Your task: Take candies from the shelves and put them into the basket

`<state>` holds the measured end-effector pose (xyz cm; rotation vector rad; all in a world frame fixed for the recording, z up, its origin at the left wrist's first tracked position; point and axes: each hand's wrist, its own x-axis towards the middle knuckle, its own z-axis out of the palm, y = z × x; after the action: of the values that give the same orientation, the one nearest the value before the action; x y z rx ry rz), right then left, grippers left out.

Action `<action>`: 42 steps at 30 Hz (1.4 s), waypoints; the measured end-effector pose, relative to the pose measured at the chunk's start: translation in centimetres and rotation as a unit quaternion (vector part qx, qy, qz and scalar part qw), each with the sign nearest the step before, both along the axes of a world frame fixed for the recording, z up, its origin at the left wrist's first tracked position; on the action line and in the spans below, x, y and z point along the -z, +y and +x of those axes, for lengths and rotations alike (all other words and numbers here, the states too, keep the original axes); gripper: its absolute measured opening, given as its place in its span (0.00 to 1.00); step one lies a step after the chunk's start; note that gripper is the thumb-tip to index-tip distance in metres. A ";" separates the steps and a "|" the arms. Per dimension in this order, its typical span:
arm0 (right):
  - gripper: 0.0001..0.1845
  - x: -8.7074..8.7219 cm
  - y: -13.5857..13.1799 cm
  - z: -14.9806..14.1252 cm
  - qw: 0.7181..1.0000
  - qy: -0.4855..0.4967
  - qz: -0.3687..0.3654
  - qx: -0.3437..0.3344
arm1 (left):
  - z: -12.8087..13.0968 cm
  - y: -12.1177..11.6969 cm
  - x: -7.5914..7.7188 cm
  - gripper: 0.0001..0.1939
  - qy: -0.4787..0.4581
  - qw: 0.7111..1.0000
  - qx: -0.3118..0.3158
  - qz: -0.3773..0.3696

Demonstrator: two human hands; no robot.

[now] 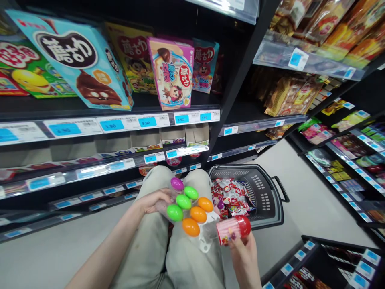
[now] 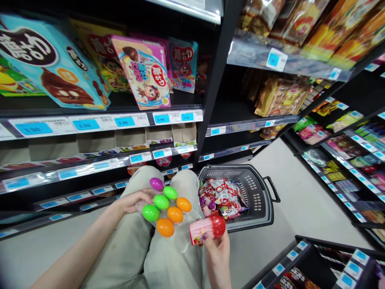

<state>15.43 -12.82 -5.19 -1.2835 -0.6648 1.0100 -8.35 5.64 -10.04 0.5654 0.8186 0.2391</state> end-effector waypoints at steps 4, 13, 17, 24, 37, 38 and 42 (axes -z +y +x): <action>0.18 -0.8 0.1 0.7 0.995 -0.080 0.034 -0.046 | -0.1 0.0 0.1 0.15 0.001 1.000 0.004 0.003; 0.05 -3.0 0.2 0.6 0.956 -0.257 0.112 -0.086 | -0.1 0.1 0.3 0.13 0.002 1.000 0.004 0.004; 0.07 -2.1 -0.3 1.1 0.975 -0.159 0.069 -0.140 | 0.0 0.1 0.1 0.15 0.004 1.000 0.006 0.001; 0.15 -1.3 -0.7 1.9 0.982 -0.131 0.045 -0.126 | -0.1 0.2 0.5 0.13 -0.009 1.000 -0.003 -0.002; 0.21 -2.7 -1.1 3.6 0.931 -0.342 -0.021 -0.122 | -0.2 0.1 0.3 0.12 0.014 1.000 0.005 0.008; 0.20 -2.6 -1.1 3.7 0.926 -0.356 -0.026 -0.123 | -0.1 0.1 0.3 0.13 0.015 1.000 0.005 0.009; 0.19 -2.5 -1.4 3.7 0.922 -0.366 -0.035 -0.121 | -0.1 0.1 0.1 0.13 0.011 1.000 0.004 0.008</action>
<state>19.14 -14.23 -2.71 -1.6806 -1.3961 0.7294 -8.48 5.74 -10.14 0.5860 0.8374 0.2328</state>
